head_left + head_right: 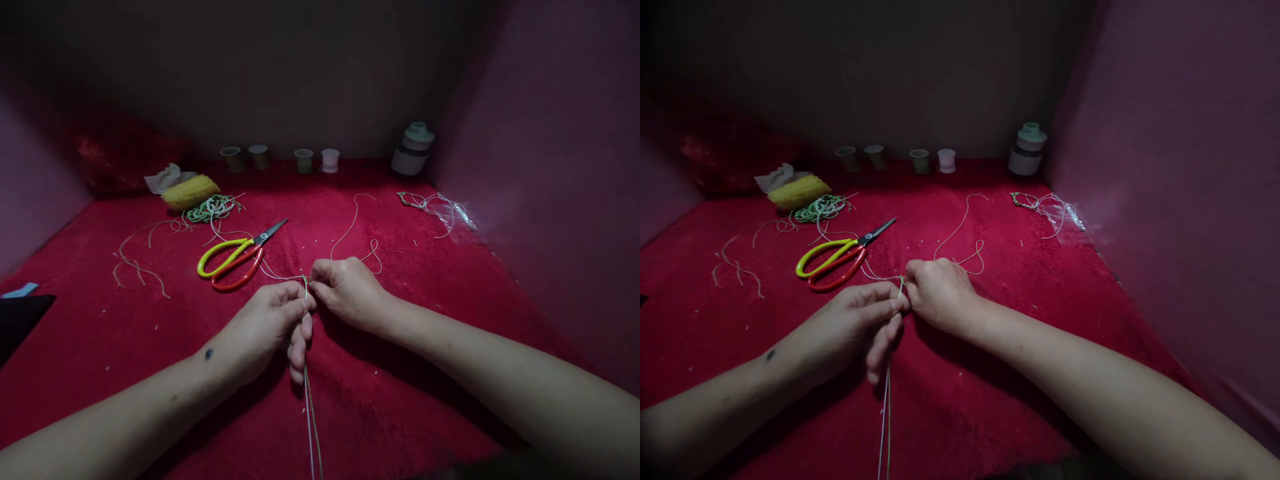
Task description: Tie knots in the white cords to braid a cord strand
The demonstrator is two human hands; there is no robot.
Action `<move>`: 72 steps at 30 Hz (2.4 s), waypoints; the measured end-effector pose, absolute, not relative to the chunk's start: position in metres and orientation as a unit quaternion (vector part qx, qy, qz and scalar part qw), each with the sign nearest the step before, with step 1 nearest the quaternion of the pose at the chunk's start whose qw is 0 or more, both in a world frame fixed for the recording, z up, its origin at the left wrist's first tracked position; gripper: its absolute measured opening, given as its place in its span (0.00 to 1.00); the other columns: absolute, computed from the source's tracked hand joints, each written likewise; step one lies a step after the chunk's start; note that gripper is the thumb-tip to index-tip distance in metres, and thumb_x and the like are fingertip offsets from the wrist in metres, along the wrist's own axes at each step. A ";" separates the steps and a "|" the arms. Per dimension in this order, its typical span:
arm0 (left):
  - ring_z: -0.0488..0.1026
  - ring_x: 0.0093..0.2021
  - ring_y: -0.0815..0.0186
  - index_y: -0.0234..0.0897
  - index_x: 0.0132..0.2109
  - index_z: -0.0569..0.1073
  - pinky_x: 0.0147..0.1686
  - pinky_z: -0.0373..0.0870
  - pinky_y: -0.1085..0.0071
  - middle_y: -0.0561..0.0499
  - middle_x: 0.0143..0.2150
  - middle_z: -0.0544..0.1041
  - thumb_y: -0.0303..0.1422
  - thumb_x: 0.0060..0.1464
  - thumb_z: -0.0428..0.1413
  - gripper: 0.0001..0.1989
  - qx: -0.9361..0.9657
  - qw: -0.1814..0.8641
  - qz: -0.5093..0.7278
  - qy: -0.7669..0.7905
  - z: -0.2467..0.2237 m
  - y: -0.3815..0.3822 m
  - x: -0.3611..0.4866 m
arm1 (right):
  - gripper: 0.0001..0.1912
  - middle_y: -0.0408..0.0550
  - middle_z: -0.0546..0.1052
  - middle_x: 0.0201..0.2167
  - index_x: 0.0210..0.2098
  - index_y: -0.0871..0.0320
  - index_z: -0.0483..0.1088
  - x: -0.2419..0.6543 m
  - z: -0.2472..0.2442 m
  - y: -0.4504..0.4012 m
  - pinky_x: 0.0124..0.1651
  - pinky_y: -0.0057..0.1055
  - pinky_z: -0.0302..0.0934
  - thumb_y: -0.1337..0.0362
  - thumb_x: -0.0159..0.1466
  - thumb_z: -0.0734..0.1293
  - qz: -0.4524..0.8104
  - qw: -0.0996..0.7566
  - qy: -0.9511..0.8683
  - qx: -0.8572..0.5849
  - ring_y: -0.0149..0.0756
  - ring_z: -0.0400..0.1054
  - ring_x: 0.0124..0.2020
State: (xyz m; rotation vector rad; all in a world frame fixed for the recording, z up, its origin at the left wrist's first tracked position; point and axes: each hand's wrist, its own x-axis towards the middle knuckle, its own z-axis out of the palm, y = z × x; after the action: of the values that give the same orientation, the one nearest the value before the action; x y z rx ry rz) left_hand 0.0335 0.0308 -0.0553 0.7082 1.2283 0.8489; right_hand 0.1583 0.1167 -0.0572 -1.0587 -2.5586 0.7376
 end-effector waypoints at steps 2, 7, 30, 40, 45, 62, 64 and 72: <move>0.65 0.09 0.68 0.36 0.27 0.64 0.09 0.63 0.75 0.53 0.13 0.69 0.34 0.54 0.49 0.10 0.313 0.676 0.380 0.549 -0.055 0.031 0.034 | 0.07 0.45 0.73 0.23 0.30 0.58 0.72 0.158 -0.056 0.118 0.29 0.25 0.52 0.65 0.58 0.61 0.268 0.136 -0.880 -0.368 0.28 0.63 0.24; 0.65 0.09 0.68 0.36 0.26 0.63 0.09 0.62 0.75 0.52 0.12 0.69 0.34 0.55 0.48 0.11 0.309 0.682 0.369 0.551 -0.054 0.031 0.035 | 0.07 0.44 0.73 0.24 0.30 0.57 0.72 0.157 -0.053 0.123 0.29 0.24 0.52 0.68 0.57 0.62 0.316 0.130 -0.866 -0.366 0.27 0.63 0.25; 0.65 0.09 0.67 0.37 0.26 0.63 0.09 0.62 0.75 0.52 0.11 0.69 0.38 0.56 0.46 0.14 0.291 0.706 0.346 0.545 -0.054 0.028 0.033 | 0.08 0.43 0.71 0.20 0.28 0.57 0.70 0.158 -0.065 0.110 0.26 0.27 0.47 0.65 0.60 0.60 0.203 0.140 -0.897 -0.367 0.28 0.60 0.22; 0.64 0.08 0.68 0.37 0.25 0.62 0.09 0.59 0.77 0.52 0.09 0.68 0.40 0.55 0.47 0.14 0.262 0.724 0.321 0.551 -0.052 0.029 0.035 | 0.07 0.39 0.67 0.18 0.23 0.58 0.66 0.161 -0.068 0.114 0.26 0.23 0.49 0.70 0.57 0.62 0.270 0.180 -0.889 -0.323 0.24 0.57 0.20; 0.63 0.08 0.70 0.37 0.26 0.62 0.09 0.56 0.80 0.54 0.09 0.68 0.40 0.56 0.45 0.15 0.247 0.720 0.308 0.571 -0.049 0.028 0.035 | 0.08 0.39 0.66 0.18 0.22 0.60 0.65 0.165 -0.070 0.113 0.26 0.23 0.49 0.71 0.57 0.61 0.292 0.195 -0.888 -0.298 0.24 0.58 0.21; 0.64 0.09 0.69 0.37 0.27 0.62 0.09 0.61 0.77 0.55 0.10 0.68 0.40 0.56 0.46 0.14 0.274 0.726 0.317 0.546 -0.053 0.027 0.032 | 0.05 0.39 0.65 0.18 0.24 0.59 0.65 0.164 -0.068 0.115 0.25 0.23 0.47 0.71 0.56 0.61 0.264 0.172 -0.900 -0.303 0.24 0.55 0.20; 0.65 0.09 0.69 0.37 0.27 0.62 0.10 0.62 0.76 0.54 0.10 0.68 0.39 0.56 0.46 0.13 0.285 0.720 0.326 0.542 -0.054 0.027 0.031 | 0.04 0.40 0.68 0.19 0.27 0.58 0.68 0.164 -0.067 0.117 0.26 0.24 0.48 0.71 0.56 0.61 0.268 0.163 -0.894 -0.320 0.25 0.57 0.20; 0.66 0.10 0.68 0.35 0.29 0.64 0.09 0.61 0.76 0.51 0.14 0.71 0.39 0.55 0.48 0.12 0.343 0.709 0.289 0.544 -0.052 0.029 0.031 | 0.06 0.41 0.69 0.19 0.27 0.61 0.70 0.165 -0.054 0.122 0.25 0.23 0.48 0.71 0.55 0.62 0.343 0.148 -0.865 -0.336 0.24 0.58 0.21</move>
State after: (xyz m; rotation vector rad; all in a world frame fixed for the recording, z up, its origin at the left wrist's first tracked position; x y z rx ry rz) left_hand 0.0306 0.0287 -0.0517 0.7612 1.2074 0.6422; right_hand 0.1650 0.1218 -0.0539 -0.9663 -2.4879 0.9860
